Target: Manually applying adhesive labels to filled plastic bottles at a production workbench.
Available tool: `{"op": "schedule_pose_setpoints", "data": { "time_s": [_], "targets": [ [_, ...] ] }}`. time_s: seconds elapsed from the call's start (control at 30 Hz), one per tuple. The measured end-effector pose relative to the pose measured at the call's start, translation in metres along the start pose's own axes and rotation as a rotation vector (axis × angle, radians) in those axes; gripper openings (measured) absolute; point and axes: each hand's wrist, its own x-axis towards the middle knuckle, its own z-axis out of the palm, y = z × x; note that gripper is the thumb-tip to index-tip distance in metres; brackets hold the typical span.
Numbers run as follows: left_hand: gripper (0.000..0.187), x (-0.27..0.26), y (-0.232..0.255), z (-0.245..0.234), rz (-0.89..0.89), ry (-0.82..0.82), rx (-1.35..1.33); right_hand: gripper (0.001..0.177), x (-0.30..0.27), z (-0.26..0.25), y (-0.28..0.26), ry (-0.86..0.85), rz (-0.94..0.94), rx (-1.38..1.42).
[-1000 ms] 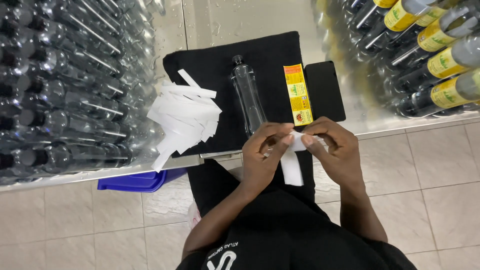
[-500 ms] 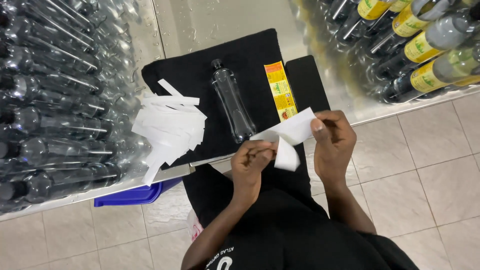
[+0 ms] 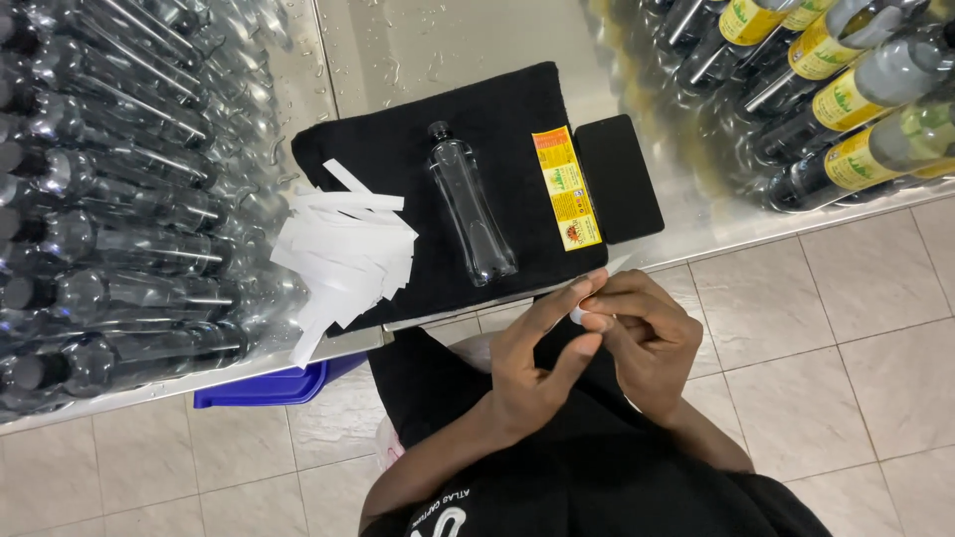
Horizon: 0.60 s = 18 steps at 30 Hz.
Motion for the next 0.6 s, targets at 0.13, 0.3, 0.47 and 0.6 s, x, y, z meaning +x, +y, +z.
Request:
{"op": "schedule_pose_setpoints", "data": {
  "time_s": [0.13, 0.3, 0.47, 0.6],
  "targets": [
    [0.038, 0.003, -0.003, -0.003, 0.01, 0.026, -0.009, 0.013, 0.004, 0.001, -0.001, -0.007, 0.003, 0.002],
    [0.031, 0.004, -0.005, -0.009, -0.032, 0.04, 0.004, 0.015, 0.001, 0.001, 0.003, -0.002, 0.011, -0.032],
    [0.031, 0.005, -0.006, -0.011, -0.072, 0.026, 0.004, 0.011, 0.006, 0.001, -0.006, -0.034, 0.018, -0.048],
    [0.027, 0.008, -0.006, -0.013, -0.117, 0.076, -0.022, 0.013, 0.005, 0.004, -0.006, -0.048, 0.037, -0.058]
  ]
}}
